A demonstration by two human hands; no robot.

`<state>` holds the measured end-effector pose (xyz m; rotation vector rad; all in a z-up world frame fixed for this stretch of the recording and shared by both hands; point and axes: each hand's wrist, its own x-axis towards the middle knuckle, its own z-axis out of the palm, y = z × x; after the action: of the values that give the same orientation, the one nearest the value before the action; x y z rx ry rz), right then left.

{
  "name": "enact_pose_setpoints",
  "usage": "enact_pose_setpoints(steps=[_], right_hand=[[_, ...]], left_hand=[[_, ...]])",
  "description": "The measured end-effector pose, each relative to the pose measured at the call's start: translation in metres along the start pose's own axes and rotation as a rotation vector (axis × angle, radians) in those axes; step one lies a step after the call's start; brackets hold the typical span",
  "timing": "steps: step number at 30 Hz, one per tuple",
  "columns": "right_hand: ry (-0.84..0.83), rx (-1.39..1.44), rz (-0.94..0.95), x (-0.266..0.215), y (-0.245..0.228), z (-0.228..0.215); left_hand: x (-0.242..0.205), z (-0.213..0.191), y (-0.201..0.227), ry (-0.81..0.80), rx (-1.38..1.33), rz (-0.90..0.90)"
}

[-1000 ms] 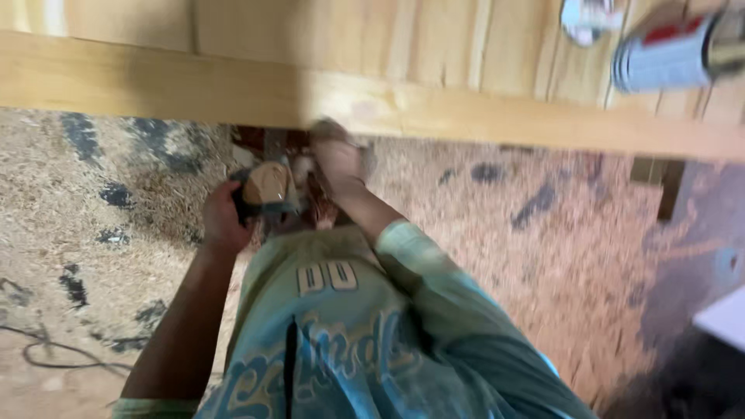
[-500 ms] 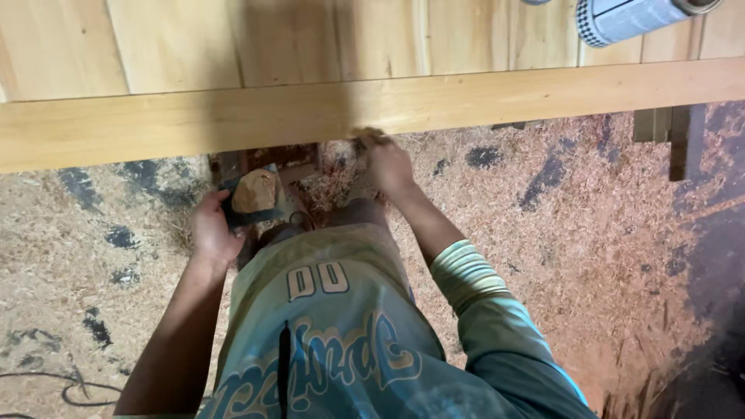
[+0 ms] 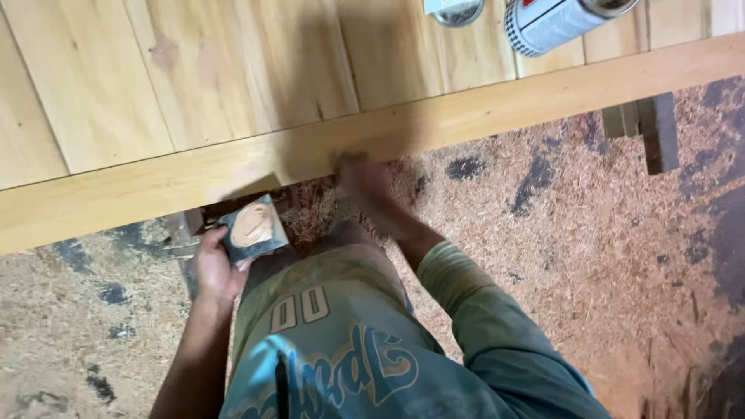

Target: The person applies wood filler to a wooden door using a putty knife and a stick, spreading it into gaps and smoothing the surface. The person works on the door's surface and edges, repeatedly applying and smoothing the filler.

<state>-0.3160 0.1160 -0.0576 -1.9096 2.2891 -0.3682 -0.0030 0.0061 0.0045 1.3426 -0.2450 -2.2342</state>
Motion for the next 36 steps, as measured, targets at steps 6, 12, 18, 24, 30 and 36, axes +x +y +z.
enact_pose_setpoints(steps=[6, 12, 18, 24, 30, 36], right_hand=[[0.012, 0.013, 0.144, 0.038, 0.116, -0.018], [0.065, 0.043, -0.071, 0.023, 0.132, -0.027], [0.079, 0.014, -0.005, 0.013, 0.120, -0.013], [0.064, -0.176, -0.042, 0.026, 0.092, -0.042], [-0.398, 0.027, 0.229, 0.046, 0.110, -0.097], [-0.197, -0.051, 0.163, 0.074, 0.070, -0.057]], left_hand=[[-0.014, 0.025, -0.008, -0.104, -0.008, 0.042], [-0.022, 0.035, -0.019, -0.004, 0.065, 0.112], [-0.035, 0.039, -0.025, 0.085, 0.104, 0.140], [-0.019, 0.042, -0.031, -0.040, 0.053, 0.134], [-0.005, 0.035, -0.038, -0.018, 0.023, 0.101], [0.007, 0.019, -0.046, -0.063, 0.054, 0.086]])
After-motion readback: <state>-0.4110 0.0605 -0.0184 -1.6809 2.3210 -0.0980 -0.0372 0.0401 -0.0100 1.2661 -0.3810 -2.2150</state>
